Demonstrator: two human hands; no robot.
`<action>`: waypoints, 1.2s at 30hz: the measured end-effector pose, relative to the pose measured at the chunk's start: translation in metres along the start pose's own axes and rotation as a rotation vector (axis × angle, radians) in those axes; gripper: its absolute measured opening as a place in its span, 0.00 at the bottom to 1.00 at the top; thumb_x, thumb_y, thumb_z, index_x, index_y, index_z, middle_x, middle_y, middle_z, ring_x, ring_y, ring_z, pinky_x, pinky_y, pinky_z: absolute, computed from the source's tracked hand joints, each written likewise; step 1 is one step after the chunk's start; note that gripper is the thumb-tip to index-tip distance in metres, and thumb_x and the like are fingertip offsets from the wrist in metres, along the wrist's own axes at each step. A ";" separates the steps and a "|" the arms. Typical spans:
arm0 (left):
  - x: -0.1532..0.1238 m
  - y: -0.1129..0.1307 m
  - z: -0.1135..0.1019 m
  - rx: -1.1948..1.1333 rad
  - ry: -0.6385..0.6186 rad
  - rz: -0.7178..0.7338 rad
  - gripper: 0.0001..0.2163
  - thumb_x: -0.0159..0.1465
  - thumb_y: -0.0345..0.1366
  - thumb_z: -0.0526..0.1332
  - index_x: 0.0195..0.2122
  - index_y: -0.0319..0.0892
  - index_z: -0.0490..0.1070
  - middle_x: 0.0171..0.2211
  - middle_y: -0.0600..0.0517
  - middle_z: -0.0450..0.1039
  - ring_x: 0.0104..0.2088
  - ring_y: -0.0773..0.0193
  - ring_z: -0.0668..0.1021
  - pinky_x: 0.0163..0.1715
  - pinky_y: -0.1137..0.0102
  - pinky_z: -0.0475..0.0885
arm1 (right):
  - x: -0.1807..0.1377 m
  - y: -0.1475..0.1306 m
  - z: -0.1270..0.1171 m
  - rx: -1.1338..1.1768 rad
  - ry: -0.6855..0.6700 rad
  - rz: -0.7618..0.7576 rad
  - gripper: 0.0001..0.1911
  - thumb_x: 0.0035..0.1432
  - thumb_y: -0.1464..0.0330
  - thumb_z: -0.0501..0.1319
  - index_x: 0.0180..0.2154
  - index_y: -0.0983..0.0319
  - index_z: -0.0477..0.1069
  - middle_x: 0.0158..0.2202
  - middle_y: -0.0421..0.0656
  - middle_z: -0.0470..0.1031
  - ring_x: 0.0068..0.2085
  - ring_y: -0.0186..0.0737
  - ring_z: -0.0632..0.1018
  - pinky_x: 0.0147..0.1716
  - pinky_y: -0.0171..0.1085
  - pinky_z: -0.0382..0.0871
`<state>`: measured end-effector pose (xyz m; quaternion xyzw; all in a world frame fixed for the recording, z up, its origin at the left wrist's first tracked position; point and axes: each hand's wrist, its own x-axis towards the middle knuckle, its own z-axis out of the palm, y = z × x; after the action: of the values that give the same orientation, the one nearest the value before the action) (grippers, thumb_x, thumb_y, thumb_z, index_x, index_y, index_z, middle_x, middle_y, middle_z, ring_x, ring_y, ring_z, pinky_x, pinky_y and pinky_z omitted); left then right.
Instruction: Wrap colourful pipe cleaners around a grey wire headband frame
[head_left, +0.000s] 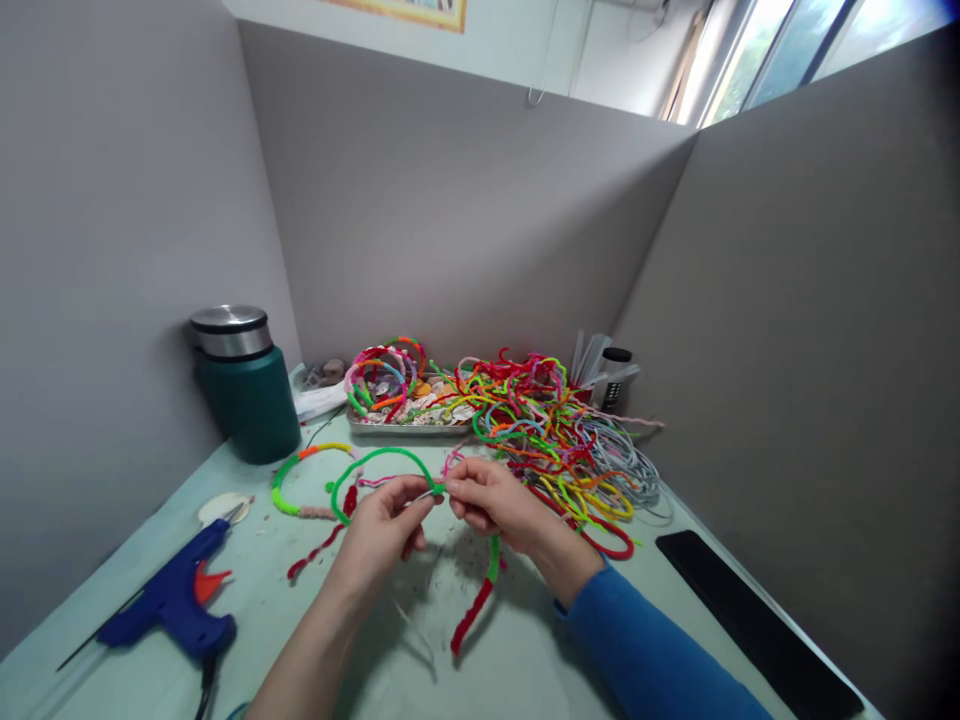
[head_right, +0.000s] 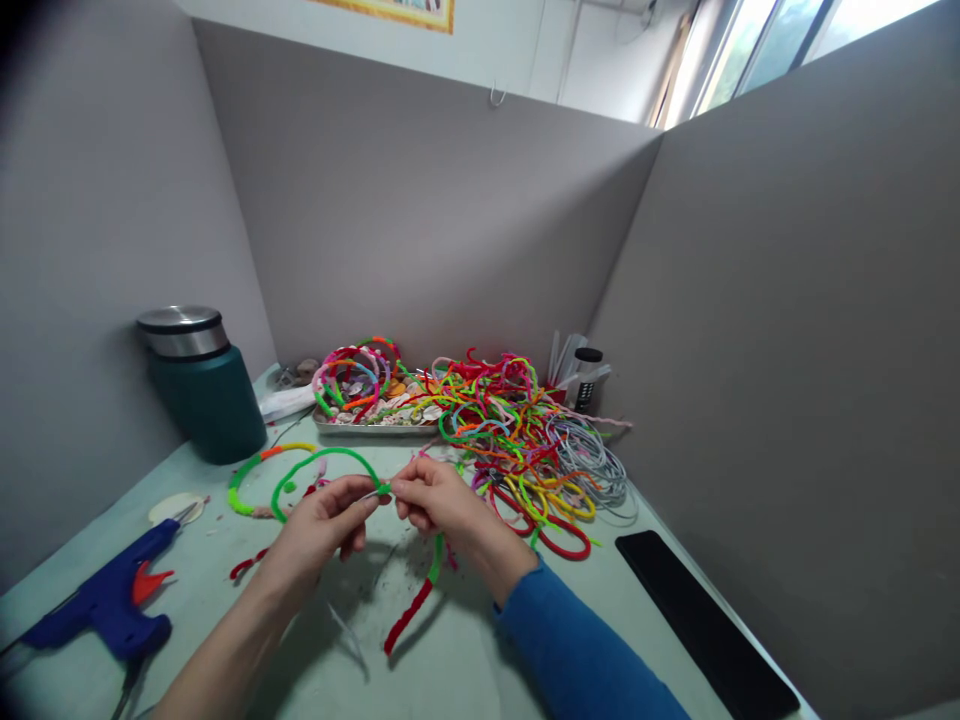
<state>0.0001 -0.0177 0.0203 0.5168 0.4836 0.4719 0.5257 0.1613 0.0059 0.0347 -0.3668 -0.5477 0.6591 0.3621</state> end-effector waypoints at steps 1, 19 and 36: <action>0.000 0.000 0.000 -0.012 0.006 0.001 0.17 0.50 0.44 0.64 0.37 0.38 0.68 0.16 0.60 0.65 0.14 0.71 0.67 0.12 0.77 0.57 | 0.000 0.000 0.000 0.011 -0.013 0.003 0.14 0.49 0.61 0.63 0.29 0.63 0.63 0.19 0.33 0.67 0.13 0.22 0.57 0.12 0.26 0.42; -0.003 0.002 -0.001 -0.019 0.042 -0.012 0.17 0.52 0.42 0.63 0.39 0.36 0.72 0.11 0.59 0.63 0.14 0.73 0.64 0.14 0.78 0.57 | 0.001 0.002 -0.005 0.075 -0.065 0.036 0.14 0.49 0.61 0.64 0.32 0.63 0.64 0.20 0.33 0.67 0.14 0.21 0.58 0.11 0.25 0.44; -0.001 -0.001 -0.005 -0.134 -0.147 -0.238 0.18 0.52 0.53 0.62 0.25 0.42 0.62 0.12 0.64 0.54 0.10 0.78 0.50 0.09 0.79 0.43 | -0.001 -0.002 0.000 -0.078 -0.051 -0.003 0.15 0.48 0.60 0.64 0.30 0.63 0.63 0.17 0.33 0.67 0.12 0.23 0.58 0.11 0.26 0.46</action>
<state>-0.0046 -0.0180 0.0190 0.4528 0.4690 0.3986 0.6450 0.1619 0.0057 0.0371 -0.3626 -0.5827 0.6459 0.3344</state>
